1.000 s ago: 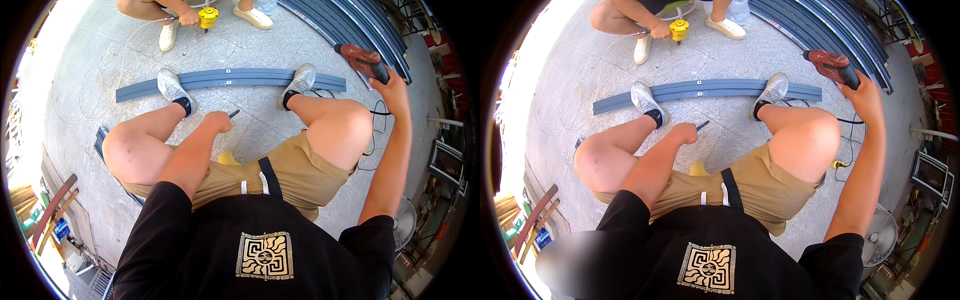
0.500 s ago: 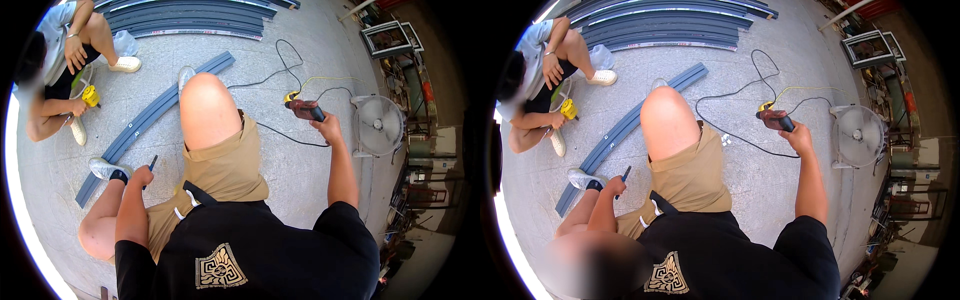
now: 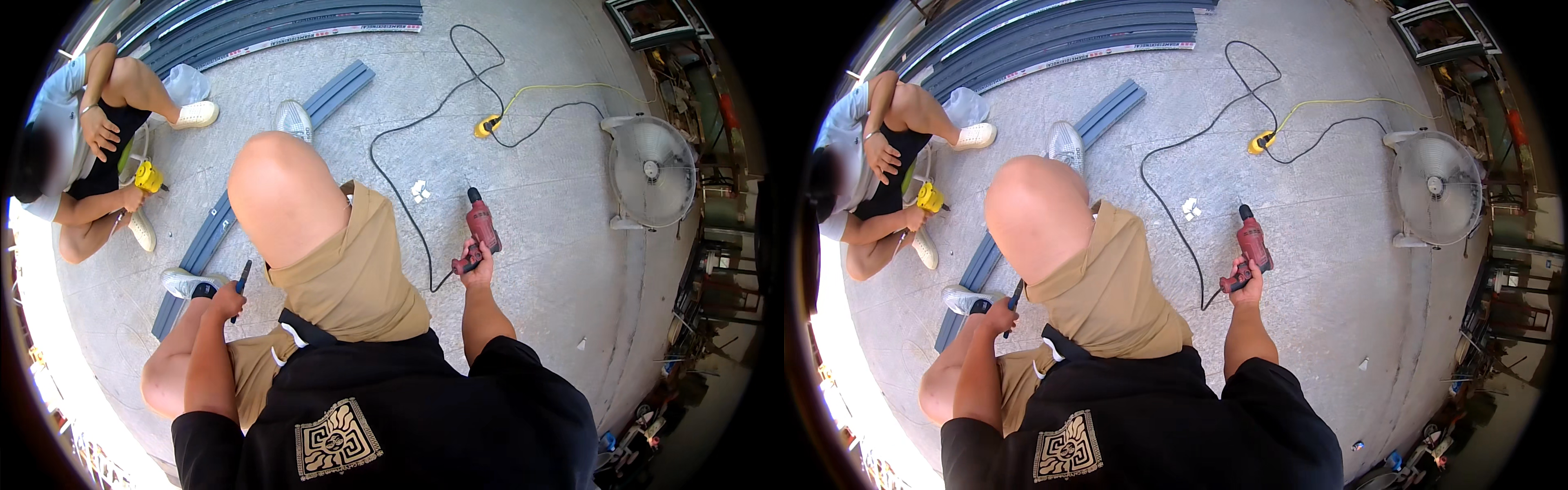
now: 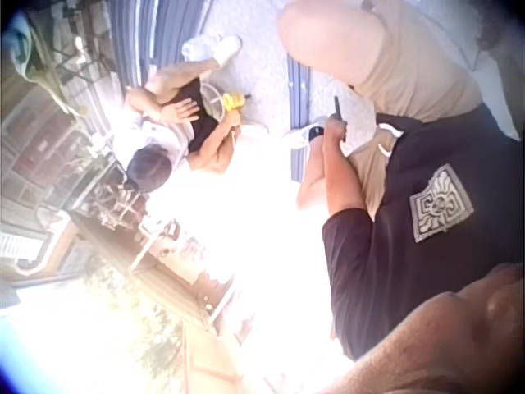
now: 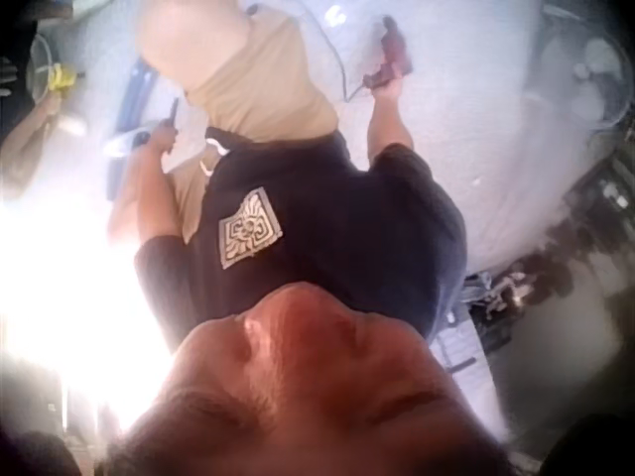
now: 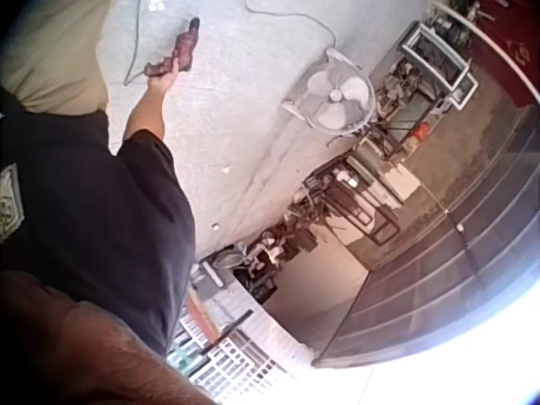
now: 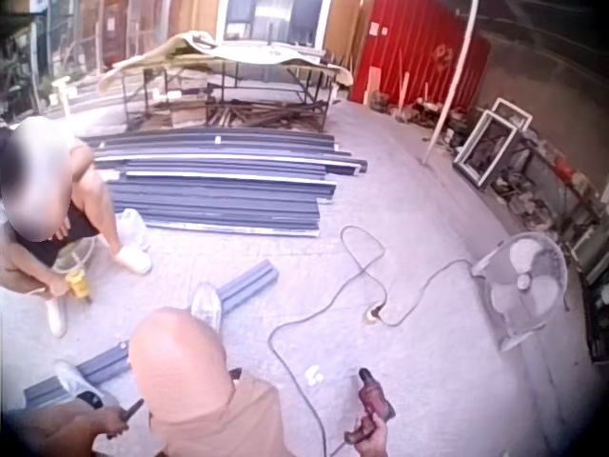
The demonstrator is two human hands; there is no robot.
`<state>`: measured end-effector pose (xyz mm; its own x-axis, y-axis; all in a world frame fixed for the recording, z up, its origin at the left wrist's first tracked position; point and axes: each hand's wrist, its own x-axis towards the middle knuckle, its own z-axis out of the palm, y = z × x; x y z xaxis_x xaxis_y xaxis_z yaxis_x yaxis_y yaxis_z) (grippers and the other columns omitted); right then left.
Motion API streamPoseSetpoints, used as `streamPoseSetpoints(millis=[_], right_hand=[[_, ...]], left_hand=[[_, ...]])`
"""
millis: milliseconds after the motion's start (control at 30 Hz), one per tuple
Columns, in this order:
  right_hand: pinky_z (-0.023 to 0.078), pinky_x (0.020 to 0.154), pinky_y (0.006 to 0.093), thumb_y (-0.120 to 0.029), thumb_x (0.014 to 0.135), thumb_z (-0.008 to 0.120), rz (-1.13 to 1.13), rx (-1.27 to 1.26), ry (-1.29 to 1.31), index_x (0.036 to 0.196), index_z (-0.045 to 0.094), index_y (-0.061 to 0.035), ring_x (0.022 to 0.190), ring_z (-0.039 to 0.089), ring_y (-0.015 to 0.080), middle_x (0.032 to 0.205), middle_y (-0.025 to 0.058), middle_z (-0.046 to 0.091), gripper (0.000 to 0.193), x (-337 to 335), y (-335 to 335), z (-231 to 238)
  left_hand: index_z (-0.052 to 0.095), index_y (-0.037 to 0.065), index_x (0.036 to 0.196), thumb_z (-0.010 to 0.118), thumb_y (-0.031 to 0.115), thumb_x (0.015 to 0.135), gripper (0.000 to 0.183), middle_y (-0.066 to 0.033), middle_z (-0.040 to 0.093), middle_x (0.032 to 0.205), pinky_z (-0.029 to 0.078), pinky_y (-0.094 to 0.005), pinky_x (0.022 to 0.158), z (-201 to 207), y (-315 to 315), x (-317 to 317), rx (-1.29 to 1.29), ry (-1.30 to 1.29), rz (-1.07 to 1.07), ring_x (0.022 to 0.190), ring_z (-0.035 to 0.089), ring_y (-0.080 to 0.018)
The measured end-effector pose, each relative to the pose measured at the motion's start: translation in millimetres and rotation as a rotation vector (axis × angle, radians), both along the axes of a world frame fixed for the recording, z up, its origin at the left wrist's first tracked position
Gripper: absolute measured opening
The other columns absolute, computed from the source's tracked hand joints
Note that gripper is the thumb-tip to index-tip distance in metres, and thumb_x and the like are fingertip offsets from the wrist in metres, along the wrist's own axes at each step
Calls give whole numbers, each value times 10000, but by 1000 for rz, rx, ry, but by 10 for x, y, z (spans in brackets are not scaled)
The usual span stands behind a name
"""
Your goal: The person uses pliers to hold a small metal bracket and then uses a power drill to create a hole in a curved metal strip while an assistant holds it in place.
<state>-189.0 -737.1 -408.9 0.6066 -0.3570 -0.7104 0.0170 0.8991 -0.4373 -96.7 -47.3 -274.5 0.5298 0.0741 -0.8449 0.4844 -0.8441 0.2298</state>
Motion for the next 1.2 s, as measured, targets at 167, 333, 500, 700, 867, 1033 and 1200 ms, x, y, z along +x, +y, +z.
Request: streamPoseSetpoints(millis=[167, 333, 500, 700, 867, 1033, 1200], right_hand=[[614, 681, 317, -319, 1042, 659, -151, -57, 87, 1253, 643, -37, 862, 710, 184, 1039, 114, 725, 352, -177, 204, -243], [477, 628, 311, -429, 1071, 596, 163, 57, 22, 1184, 650, -107, 819, 664, 183, 1003, 57, 718, 346, -197, 399, -222], [509, 725, 415, -477, 1086, 616, 379, 174, 279, 920, 622, -117, 808, 620, 247, 866, 63, 671, 396, -302, 289, -443], [617, 871, 434, -400, 1082, 651, 1033, -184, 818, 1017, 649, -83, 894, 699, 256, 921, 63, 693, 324, -188, 121, -675], [608, 861, 401, -331, 1072, 659, 1237, -407, 724, 1156, 655, -31, 924, 719, 241, 1028, 85, 722, 312, 522, 567, -158], [599, 851, 369, -262, 1062, 668, 973, -674, 384, 1296, 661, 20, 954, 739, 225, 1135, 107, 751, 367, 1265, 948, 916], [580, 920, 327, -284, 1128, 593, 845, -1105, -22, 1323, 669, 31, 1039, 724, 178, 1182, 130, 751, 378, 1972, 1445, 2675]], left_hand=[[658, -62, 1055, 633, 94, 859, 251, -219, 736, 785, 614, -457, 619, -44, -54, -33, 12, -32, 22, 666, 759, -317], [703, -26, 1062, 590, 152, 848, 301, -255, 770, 893, 595, -519, 797, -3, -48, -183, 139, 8, 31, 825, 762, -426], [695, -4, 1133, 625, 162, 849, 337, -240, 765, 901, 593, -508, 768, -121, -210, -315, 130, -70, -37, 799, 773, -372], [735, -27, 1065, 588, 139, 828, 325, -295, 764, 974, 580, -539, 855, -155, -516, -310, 65, -4, -15, 931, 758, -441], [787, -37, 1032, 600, 188, 852, 344, -302, 769, 1026, 581, -543, 882, -172, -681, -164, 30, -95, -80, 991, 753, -460], [796, 28, 1216, 641, 182, 881, 400, -241, 758, 1261, 593, -498, 977, -293, -787, -151, 72, -97, 21, 1118, 749, -396], [741, 51, 1322, 671, 205, 883, 470, -238, 694, 1364, 559, -492, 1061, -234, -801, -177, 44, -136, -23, 1276, 670, -396]])
